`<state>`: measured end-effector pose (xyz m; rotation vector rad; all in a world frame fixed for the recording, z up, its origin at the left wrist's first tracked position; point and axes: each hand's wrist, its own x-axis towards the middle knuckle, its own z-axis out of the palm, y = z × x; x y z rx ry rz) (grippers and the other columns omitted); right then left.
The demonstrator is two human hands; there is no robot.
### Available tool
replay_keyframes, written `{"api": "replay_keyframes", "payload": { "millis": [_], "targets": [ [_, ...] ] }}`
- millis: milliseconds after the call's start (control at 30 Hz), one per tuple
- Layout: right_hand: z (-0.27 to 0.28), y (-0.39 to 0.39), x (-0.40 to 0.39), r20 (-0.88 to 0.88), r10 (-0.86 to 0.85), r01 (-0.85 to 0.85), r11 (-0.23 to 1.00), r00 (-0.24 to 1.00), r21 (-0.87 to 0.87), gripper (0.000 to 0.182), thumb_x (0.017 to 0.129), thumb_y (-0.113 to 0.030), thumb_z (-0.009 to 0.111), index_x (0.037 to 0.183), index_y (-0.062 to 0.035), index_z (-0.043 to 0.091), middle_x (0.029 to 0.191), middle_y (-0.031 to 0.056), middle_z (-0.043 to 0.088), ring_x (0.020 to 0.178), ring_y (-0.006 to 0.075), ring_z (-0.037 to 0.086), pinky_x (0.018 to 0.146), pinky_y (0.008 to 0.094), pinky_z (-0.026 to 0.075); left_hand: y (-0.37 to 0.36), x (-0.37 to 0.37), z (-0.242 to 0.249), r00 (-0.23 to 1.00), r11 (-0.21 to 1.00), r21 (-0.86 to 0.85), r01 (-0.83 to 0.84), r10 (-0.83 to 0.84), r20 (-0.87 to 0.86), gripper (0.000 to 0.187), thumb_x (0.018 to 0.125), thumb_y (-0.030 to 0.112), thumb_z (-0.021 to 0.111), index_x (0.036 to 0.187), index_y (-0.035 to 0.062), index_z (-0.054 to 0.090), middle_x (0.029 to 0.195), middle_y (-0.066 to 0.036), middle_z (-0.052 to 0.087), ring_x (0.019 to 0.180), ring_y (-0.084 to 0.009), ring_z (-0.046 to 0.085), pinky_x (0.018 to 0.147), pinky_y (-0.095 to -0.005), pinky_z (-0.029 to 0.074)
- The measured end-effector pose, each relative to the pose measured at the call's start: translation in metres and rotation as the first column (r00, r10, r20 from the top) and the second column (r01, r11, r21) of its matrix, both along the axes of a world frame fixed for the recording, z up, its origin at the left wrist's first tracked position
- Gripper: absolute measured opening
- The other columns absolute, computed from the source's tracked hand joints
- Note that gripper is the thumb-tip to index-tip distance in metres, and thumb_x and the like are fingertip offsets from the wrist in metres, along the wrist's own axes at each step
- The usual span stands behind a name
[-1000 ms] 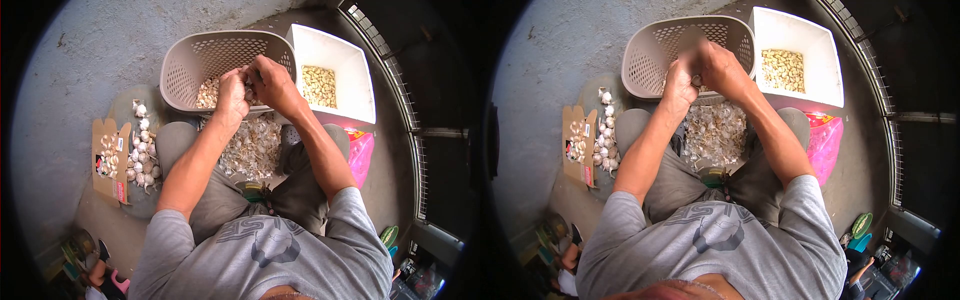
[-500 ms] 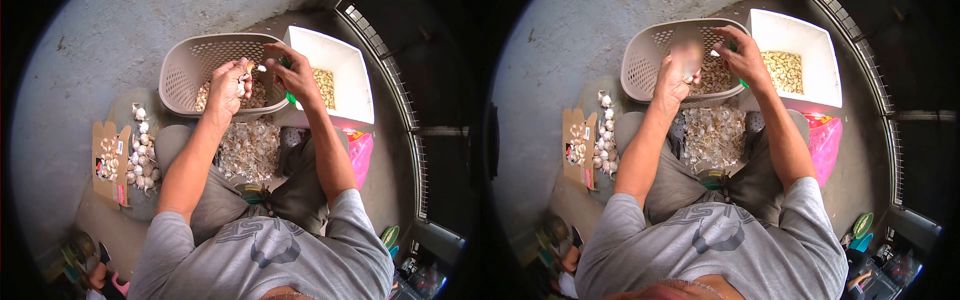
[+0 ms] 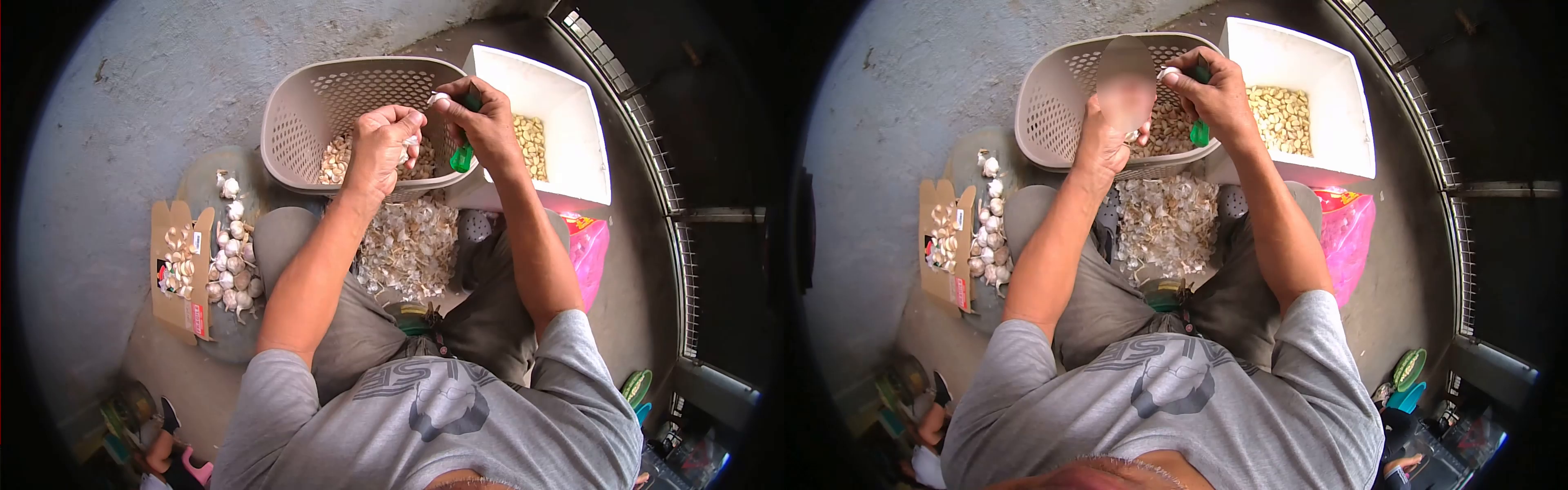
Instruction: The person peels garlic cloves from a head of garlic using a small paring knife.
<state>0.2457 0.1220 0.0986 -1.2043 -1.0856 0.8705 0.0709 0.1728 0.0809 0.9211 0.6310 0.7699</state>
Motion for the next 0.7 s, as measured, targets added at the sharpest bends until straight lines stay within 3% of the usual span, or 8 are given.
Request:
{"api": "replay_keyframes", "payload": {
  "millis": [100, 300, 400, 500, 600, 700],
  "targets": [
    [0.0031, -0.0038, 0.003, -0.016, 0.062, -0.062, 0.998, 0.998, -0.005, 0.019, 0.093, -0.011, 0.078, 0.105, 0.0008, 0.07, 0.074, -0.0008, 0.064, 0.055, 0.0039, 0.054, 0.046, 0.0211, 0.041, -0.0023, 0.0014, 0.0052, 0.998, 0.997, -0.052, -0.056, 0.055, -0.015, 0.013, 0.1, 0.016, 0.067, 0.097, 0.0027, 0.068, 0.079, -0.003, 0.065, 0.057, -0.008, 0.058, 0.043, -0.0226, 0.043],
    [0.0064, -0.006, -0.0011, 0.009, 0.091, -0.091, 0.995, 0.996, -0.044, 0.02, 0.093, -0.009, 0.078, 0.109, 0.0011, 0.071, 0.074, -0.0006, 0.064, 0.056, 0.0039, 0.054, 0.047, 0.0212, 0.041, -0.0068, 0.0033, 0.008, 0.971, 0.945, 0.32, -0.067, 0.135, -0.195, 0.013, 0.098, 0.017, 0.068, 0.097, 0.0048, 0.071, 0.077, 0.002, 0.062, 0.059, -0.0028, 0.056, 0.046, -0.0181, 0.042],
    [0.0021, -0.0047, 0.0025, 0.025, 0.104, -0.103, 0.993, 0.994, -0.052, 0.021, 0.093, -0.008, 0.078, 0.111, 0.0013, 0.071, 0.075, -0.0004, 0.064, 0.056, 0.0039, 0.054, 0.047, 0.0214, 0.041, -0.004, 0.0042, 0.0026, 0.953, 0.866, 0.495, -0.073, 0.207, -0.222, 0.02, 0.095, 0.017, 0.069, 0.089, -0.0011, 0.072, 0.071, -0.002, 0.066, 0.059, -0.0059, 0.056, 0.053, -0.0265, 0.046],
    [0.0014, -0.0058, 0.0032, 0.083, 0.123, -0.118, 0.991, 0.989, -0.062, 0.023, 0.092, -0.008, 0.079, 0.111, 0.0021, 0.071, 0.075, -0.0004, 0.064, 0.057, 0.004, 0.053, 0.047, 0.0213, 0.041, -0.0038, 0.0014, 0.0066, 0.904, 0.732, 0.681, -0.022, 0.305, -0.298, 0.02, 0.094, 0.017, 0.07, 0.087, -0.0014, 0.071, 0.068, -0.005, 0.063, 0.059, -0.0078, 0.055, 0.055, -0.0294, 0.046],
    [0.0055, -0.0083, -0.0002, 0.068, 0.135, -0.13, 0.989, 0.989, -0.067, 0.023, 0.091, -0.007, 0.079, 0.11, 0.0033, 0.072, 0.075, -0.0001, 0.065, 0.057, 0.0041, 0.054, 0.048, 0.0213, 0.042, -0.0066, 0.0027, 0.0077, 0.881, 0.639, 0.769, -0.016, 0.372, -0.291, 0.019, 0.093, 0.017, 0.07, 0.085, -0.0012, 0.068, 0.066, -0.007, 0.061, 0.058, -0.0091, 0.053, 0.055, -0.0307, 0.045],
    [0.004, -0.009, -0.0011, -0.072, 0.153, -0.158, 0.985, 0.986, -0.07, 0.022, 0.092, -0.006, 0.078, 0.111, 0.0039, 0.072, 0.076, 0.0003, 0.067, 0.057, 0.0047, 0.055, 0.047, 0.0212, 0.042, -0.0037, 0.0012, 0.0069, 0.907, 0.73, 0.683, -0.017, 0.298, -0.296, 0.022, 0.094, 0.018, 0.069, 0.083, -0.001, 0.066, 0.066, -0.004, 0.062, 0.058, -0.0086, 0.055, 0.055, -0.031, 0.046]
  ]
}}
